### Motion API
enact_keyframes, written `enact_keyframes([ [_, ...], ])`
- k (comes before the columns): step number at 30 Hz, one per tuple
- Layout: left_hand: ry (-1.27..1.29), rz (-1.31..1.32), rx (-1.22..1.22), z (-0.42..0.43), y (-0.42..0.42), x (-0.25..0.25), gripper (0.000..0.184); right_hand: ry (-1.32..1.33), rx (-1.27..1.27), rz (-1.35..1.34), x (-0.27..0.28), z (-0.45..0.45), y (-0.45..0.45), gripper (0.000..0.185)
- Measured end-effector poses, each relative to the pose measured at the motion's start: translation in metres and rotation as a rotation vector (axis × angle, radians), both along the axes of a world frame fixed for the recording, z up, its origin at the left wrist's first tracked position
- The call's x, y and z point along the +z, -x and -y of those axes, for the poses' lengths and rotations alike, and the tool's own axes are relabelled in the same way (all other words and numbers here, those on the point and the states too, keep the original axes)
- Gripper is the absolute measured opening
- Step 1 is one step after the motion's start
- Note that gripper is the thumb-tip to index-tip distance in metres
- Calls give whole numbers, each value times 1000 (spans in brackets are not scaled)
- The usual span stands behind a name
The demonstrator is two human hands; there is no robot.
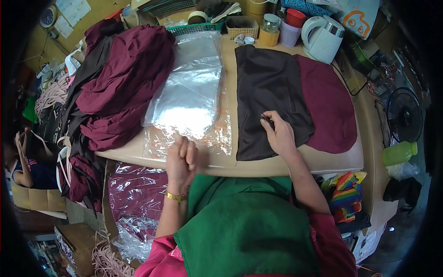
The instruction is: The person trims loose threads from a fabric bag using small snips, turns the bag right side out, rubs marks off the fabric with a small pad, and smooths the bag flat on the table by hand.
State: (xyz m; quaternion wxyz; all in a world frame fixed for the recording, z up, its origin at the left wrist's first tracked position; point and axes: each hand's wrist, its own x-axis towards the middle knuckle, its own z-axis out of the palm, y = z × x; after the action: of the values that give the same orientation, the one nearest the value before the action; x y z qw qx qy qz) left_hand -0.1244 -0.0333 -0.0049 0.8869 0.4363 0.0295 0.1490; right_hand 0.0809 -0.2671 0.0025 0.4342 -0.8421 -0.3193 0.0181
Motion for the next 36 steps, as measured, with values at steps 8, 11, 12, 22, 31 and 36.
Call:
enact_keyframes([
  [8, -891, -332, 113, 76, -32, 20, 38, -116, -3, 66, 2, -5, 6, 20],
  [11, -1188, -445, 83, 76, -44, 34, 34, -282, 88, 19, 17, 0, 23, 17],
  [12, -1132, -459, 60, 74, -46, 30, 29, -293, 144, -33, 23, 3, 34, 16],
  [22, -554, -472, -23, 59, -37, 15, 29, 69, 353, 7, 20, 19, 48, 34],
  [31, -672, -475, 235, 38, -22, 15, 31, 32, 485, 146, 11, 20, 43, 31],
  [36, -898, -510, 93, 58, -36, 30, 40, -119, 471, -51, 7, 25, 41, 25],
])
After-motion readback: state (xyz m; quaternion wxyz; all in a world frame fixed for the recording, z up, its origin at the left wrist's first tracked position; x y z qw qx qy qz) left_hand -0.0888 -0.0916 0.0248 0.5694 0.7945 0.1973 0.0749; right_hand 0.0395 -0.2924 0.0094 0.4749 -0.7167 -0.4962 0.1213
